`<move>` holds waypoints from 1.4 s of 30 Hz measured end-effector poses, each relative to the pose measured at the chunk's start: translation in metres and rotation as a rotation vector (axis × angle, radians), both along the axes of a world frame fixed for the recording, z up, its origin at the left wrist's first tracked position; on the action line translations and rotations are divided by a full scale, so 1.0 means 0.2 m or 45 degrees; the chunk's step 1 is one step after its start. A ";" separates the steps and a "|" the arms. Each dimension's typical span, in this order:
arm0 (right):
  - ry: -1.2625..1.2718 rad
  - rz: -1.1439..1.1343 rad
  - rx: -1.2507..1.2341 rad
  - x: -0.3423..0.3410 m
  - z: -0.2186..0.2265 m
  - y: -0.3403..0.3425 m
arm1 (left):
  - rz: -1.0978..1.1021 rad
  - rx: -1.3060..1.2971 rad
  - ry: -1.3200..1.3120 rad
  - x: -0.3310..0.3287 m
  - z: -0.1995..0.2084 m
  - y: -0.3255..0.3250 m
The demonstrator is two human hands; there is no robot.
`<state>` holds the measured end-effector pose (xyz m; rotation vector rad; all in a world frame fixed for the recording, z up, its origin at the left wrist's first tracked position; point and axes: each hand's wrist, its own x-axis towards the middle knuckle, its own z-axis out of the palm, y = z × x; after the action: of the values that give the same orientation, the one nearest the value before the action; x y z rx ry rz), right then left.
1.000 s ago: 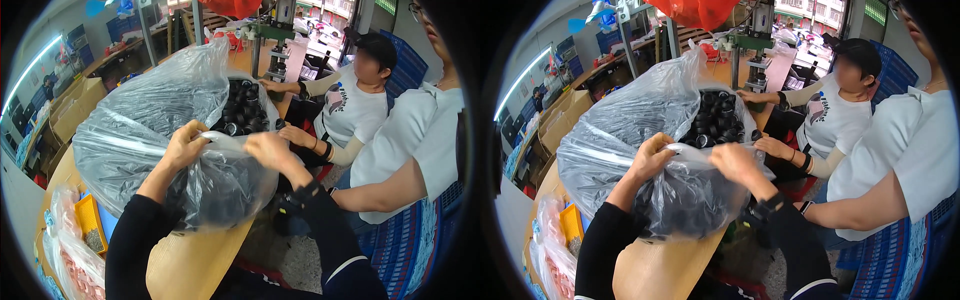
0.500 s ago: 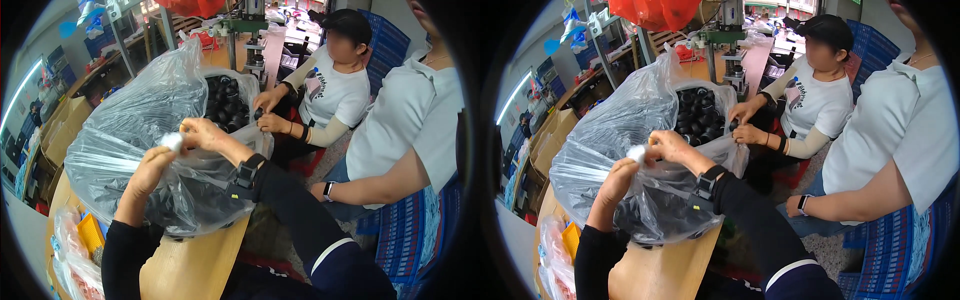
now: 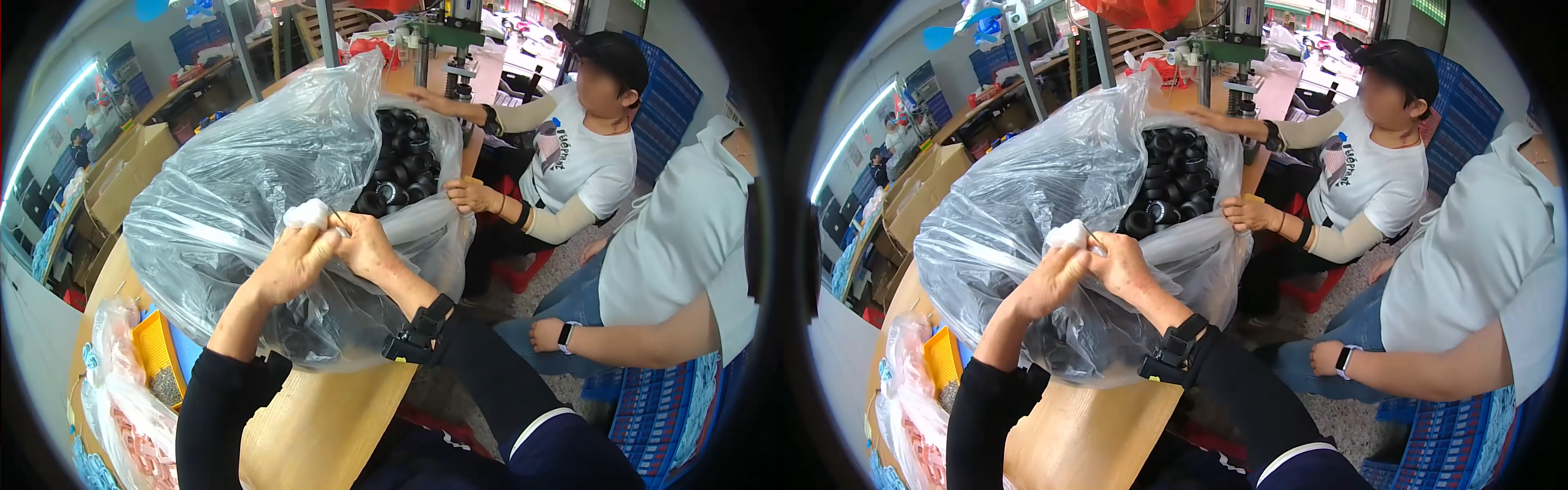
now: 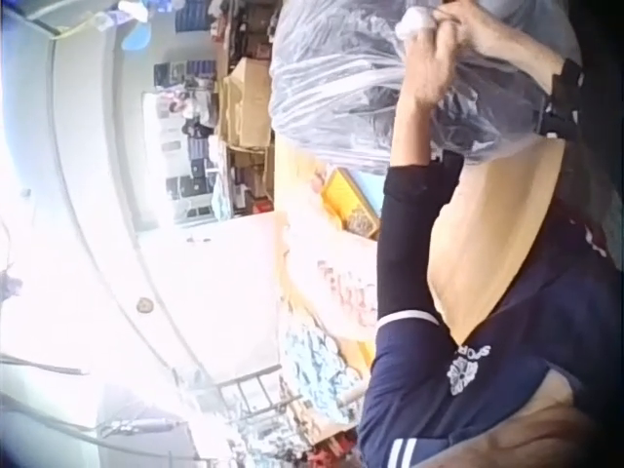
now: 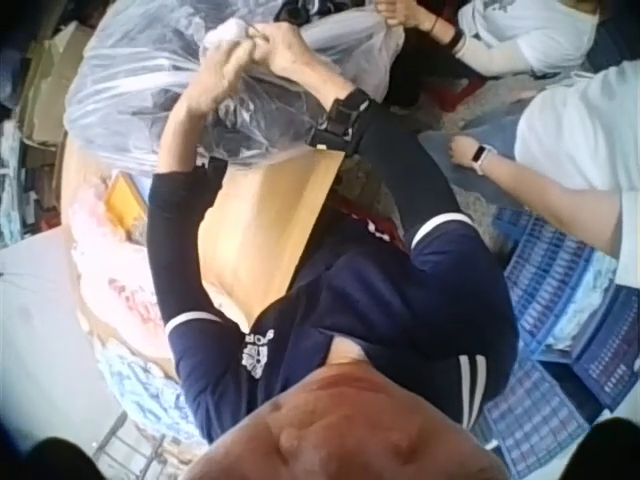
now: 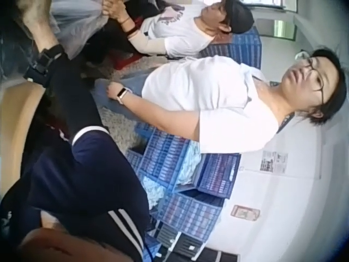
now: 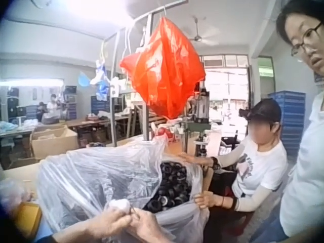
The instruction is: The recorder is assembling small pink and white plastic components, possibly for toys or electronic devices.
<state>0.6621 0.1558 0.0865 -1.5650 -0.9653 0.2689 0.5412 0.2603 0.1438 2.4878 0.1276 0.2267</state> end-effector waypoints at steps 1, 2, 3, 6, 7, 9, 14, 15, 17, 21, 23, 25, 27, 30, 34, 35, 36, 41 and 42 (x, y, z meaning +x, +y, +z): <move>0.076 0.014 0.094 0.03 -0.03 -0.01 | -0.005 0.199 0.038 -0.01 0.02 -0.03; 0.150 0.025 0.187 0.06 -0.06 -0.02 | -0.015 0.196 0.035 -0.04 0.05 -0.07; 0.141 0.008 0.145 0.10 -0.08 -0.05 | -0.163 0.433 -0.093 -0.07 0.06 -0.12; 0.411 0.187 0.155 0.12 -0.07 -0.05 | -0.426 0.675 -0.199 -0.15 0.09 -0.09; 0.514 0.307 0.077 0.11 -0.03 -0.08 | -0.183 0.577 -0.412 -0.11 0.11 -0.11; 0.461 0.372 0.103 0.07 -0.01 -0.08 | 0.160 0.522 -0.718 -0.01 0.11 -0.07; 0.225 0.264 -0.088 0.12 -0.01 -0.09 | -0.125 0.493 -0.476 0.11 0.10 0.03; 0.178 0.256 -0.056 0.12 0.00 -0.10 | -0.039 0.384 -0.388 0.11 0.09 0.01; 0.179 0.266 -0.078 0.11 0.01 -0.14 | 0.184 0.006 -0.216 0.12 0.07 -0.02; -0.355 -0.052 -0.258 0.09 0.09 -0.24 | 0.509 -0.645 -0.147 0.11 -0.02 0.04; -0.423 -0.230 -0.064 0.02 0.08 -0.20 | 0.589 -0.593 -0.155 0.10 -0.06 0.06; -0.456 -0.141 0.165 -0.08 0.12 -0.15 | 0.618 -0.520 -0.169 0.11 -0.06 0.04; -0.453 -0.103 0.293 -0.17 0.11 -0.09 | 0.596 -0.593 -0.150 0.06 -0.02 0.06; -0.518 -0.057 0.137 -0.14 0.05 -0.16 | 0.457 -0.705 0.011 0.02 0.03 0.03; -0.567 0.016 0.128 -0.09 -0.02 -0.12 | 0.275 -0.382 0.075 -0.03 0.05 0.04; -0.550 0.038 0.175 -0.09 -0.03 -0.11 | 0.229 -0.380 0.046 -0.02 0.02 0.07; -0.552 0.039 0.179 -0.09 -0.02 -0.10 | 0.231 -0.376 0.044 -0.02 0.02 0.07; -0.018 -0.128 0.240 -0.10 0.00 -0.04 | 0.158 0.159 -0.097 -0.04 0.03 0.00; -0.017 -0.053 0.276 -0.10 -0.01 -0.04 | 0.103 0.243 -0.146 -0.03 0.03 -0.02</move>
<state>0.6422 0.1473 0.0854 -1.3878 -0.9388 0.1206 0.5343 0.2570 0.1494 2.6541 0.1653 0.4329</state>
